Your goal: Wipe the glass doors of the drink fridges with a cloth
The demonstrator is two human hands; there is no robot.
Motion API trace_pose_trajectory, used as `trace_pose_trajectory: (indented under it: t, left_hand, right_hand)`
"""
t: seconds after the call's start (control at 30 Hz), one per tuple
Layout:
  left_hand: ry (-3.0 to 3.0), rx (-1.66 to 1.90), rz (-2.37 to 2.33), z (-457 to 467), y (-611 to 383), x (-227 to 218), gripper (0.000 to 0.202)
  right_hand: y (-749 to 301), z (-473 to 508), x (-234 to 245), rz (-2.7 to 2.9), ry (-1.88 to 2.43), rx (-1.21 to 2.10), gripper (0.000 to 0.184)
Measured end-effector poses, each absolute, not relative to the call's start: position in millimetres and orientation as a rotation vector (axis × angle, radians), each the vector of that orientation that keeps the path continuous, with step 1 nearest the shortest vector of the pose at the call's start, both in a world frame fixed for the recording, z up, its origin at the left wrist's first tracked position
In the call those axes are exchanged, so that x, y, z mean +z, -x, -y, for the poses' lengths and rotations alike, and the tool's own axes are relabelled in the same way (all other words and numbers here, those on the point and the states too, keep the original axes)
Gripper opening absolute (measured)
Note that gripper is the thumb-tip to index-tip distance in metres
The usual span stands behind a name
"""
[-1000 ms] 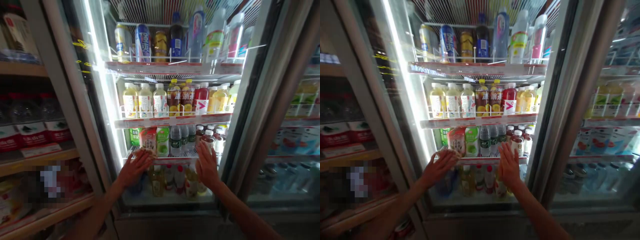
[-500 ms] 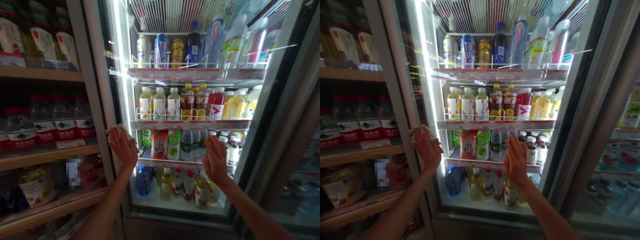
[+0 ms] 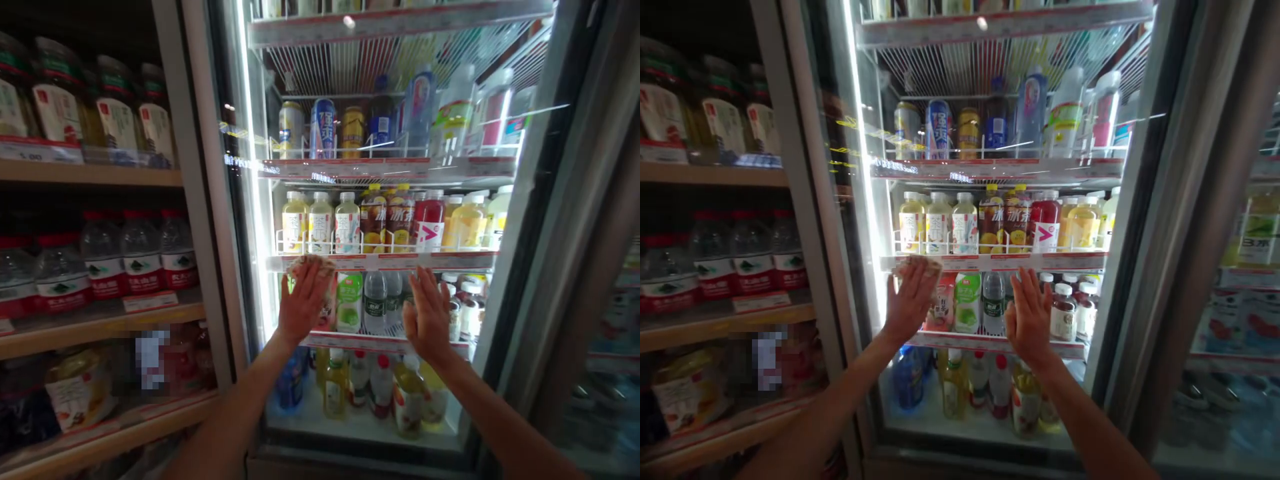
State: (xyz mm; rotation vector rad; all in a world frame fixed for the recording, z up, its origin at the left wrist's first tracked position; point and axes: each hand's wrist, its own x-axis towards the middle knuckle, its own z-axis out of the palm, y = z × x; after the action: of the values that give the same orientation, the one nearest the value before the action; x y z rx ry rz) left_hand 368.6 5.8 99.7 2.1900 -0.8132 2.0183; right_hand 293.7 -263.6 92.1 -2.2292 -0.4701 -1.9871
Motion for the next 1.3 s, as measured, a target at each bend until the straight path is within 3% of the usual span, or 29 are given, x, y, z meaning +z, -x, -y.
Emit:
trace_pose_trajectory:
  t: [0.13,0.3,0.47,0.6,0.77,0.9,1.03,1.2,1.3]
  left_hand:
    - [-1.999,2.035,0.442,16.6,-366.4,105.9,0.064]
    - [-2.107,2.000,1.048,43.4,-362.9,110.9,0.063]
    - [-2.015,1.983,0.776,67.0,-359.7,121.9,0.063]
    - [-2.105,1.965,1.366,87.1,-355.2,124.8,0.057]
    - [-2.068,1.946,1.008,105.3,-353.2,138.9,0.063]
    - [-2.079,1.955,1.453,121.5,-350.7,148.0,0.060]
    - [-2.115,1.914,1.186,139.3,-347.3,154.5,0.059]
    - [-2.047,1.974,1.614,163.3,-346.1,158.6,0.054]
    - [-2.030,1.969,1.408,179.0,-345.6,164.6,0.054]
  right_hand:
    - [-288.6,269.5,94.4,0.442,2.223,-1.983,0.067]
    - [-283.6,283.1,95.5,0.406,2.248,-1.973,0.066]
    - [-282.0,299.6,94.6,0.321,2.229,-2.024,0.066]
    - [-279.2,308.3,93.8,0.273,2.265,-2.024,0.065]
    - [-274.8,321.3,94.7,0.198,2.257,-2.049,0.064]
    - [-271.8,331.6,97.1,0.176,2.274,-2.050,0.063]
    - [-267.9,339.5,100.1,0.139,2.239,-2.087,0.063]
    - [-262.5,353.1,101.3,0.120,2.260,-2.093,0.060]
    - [-259.6,363.4,102.8,0.080,2.247,-2.121,0.060]
